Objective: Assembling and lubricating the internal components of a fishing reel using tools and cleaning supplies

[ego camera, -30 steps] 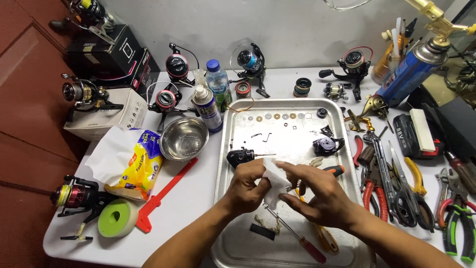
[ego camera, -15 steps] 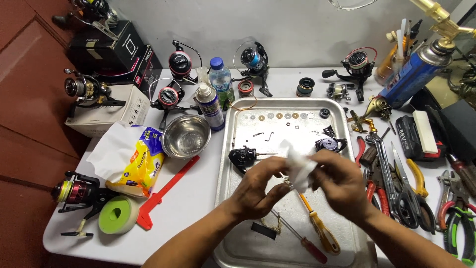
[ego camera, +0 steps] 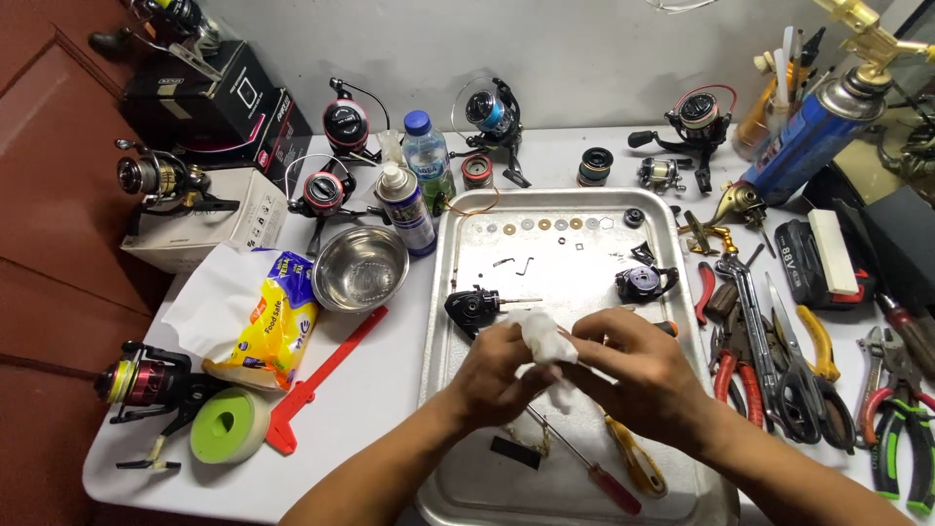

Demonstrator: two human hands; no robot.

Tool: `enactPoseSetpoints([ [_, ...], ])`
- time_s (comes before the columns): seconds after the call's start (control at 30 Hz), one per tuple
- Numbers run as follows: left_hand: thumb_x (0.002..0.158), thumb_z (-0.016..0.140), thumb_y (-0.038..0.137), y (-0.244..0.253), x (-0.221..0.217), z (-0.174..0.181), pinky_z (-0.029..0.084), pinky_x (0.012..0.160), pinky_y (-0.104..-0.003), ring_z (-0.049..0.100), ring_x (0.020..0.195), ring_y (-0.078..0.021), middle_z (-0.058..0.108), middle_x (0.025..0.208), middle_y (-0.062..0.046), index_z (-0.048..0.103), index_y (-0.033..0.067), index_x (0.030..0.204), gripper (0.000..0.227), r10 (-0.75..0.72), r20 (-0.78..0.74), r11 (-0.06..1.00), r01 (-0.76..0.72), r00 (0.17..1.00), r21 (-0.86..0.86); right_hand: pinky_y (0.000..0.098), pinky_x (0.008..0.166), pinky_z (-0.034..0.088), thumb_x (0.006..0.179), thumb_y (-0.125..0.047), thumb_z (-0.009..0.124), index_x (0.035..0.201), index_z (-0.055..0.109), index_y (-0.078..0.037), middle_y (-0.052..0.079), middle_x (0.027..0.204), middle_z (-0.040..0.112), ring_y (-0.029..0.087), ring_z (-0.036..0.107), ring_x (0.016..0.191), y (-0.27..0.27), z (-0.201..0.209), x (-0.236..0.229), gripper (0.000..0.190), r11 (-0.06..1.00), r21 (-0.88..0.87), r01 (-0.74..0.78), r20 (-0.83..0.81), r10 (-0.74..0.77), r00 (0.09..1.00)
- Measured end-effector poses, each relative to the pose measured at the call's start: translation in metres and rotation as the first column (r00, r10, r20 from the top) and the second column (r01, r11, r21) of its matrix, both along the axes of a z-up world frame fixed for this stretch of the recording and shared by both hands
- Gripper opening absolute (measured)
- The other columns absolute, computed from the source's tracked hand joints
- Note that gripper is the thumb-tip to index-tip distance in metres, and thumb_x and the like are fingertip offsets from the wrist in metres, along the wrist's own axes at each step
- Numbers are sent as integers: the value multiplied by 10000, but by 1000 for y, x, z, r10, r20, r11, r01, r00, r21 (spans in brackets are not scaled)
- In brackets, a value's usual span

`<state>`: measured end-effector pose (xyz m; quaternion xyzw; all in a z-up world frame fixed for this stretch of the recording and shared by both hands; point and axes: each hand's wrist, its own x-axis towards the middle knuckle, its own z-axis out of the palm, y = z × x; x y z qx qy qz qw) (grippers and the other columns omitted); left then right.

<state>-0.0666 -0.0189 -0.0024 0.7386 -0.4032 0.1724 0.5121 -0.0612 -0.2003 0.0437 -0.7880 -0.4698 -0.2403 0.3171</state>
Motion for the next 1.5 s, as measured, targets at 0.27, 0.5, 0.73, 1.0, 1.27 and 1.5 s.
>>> enactPoseSetpoints([
  [0.27, 921, 478, 146, 2, 0, 7, 395, 526, -353, 467, 556, -217, 542, 644, -97, 544, 26, 675, 281, 74, 5, 997, -74, 997, -21, 272, 541, 502, 758, -106, 703, 1143, 514, -26, 70, 794, 623, 163, 586, 631, -5, -14, -1, 436, 998, 55, -33, -260, 46, 964],
  [0.5, 970, 381, 133, -4, -4, 1, 297, 357, -285, 351, 377, -135, 403, 487, -30, 379, 95, 565, 407, 43, 61, 998, -39, 997, -53, 296, 614, 503, 740, -152, 767, 1272, 440, -33, 82, 806, 603, 188, 572, 681, -4, -16, -2, 636, 989, -2, -149, -209, 145, 967],
  [0.73, 1036, 320, 256, 0, -1, -14, 360, 445, -335, 431, 461, -195, 434, 617, -63, 416, 196, 1222, 218, 22, 43, 993, -26, 999, 112, 274, 614, 534, 702, -106, 796, 1176, 489, -5, 91, 814, 625, 181, 595, 692, -3, -15, -2, 573, 993, 6, -119, -141, 119, 983],
  [1.0, 963, 411, 310, 0, -2, 3, 363, 491, -294, 454, 546, -163, 502, 642, -44, 530, 73, 716, 362, -102, -284, 995, 92, 954, -46, 238, 534, 558, 815, -33, 603, 888, 571, -36, 79, 749, 649, 156, 630, 595, -3, -17, 0, 79, 990, 61, -131, -155, 139, 978],
  [1.27, 979, 352, 343, 1, 0, -13, 288, 350, -269, 369, 391, -120, 417, 493, 8, 483, 124, 589, 466, -24, -268, 999, 33, 963, 27, 241, 557, 559, 781, -87, 644, 1024, 550, -34, 74, 852, 640, 147, 631, 610, -6, -2, -3, 266, 983, 106, -152, -469, 184, 864],
  [1.5, 946, 315, 207, -2, -2, -14, 209, 322, -279, 291, 386, -126, 362, 505, -13, 298, 148, 502, 449, -43, -266, 996, 19, 963, -90, 258, 543, 505, 755, -166, 691, 1080, 553, -52, 74, 879, 667, 165, 621, 665, -6, -18, -2, 372, 997, 28, -73, -437, 78, 896],
])
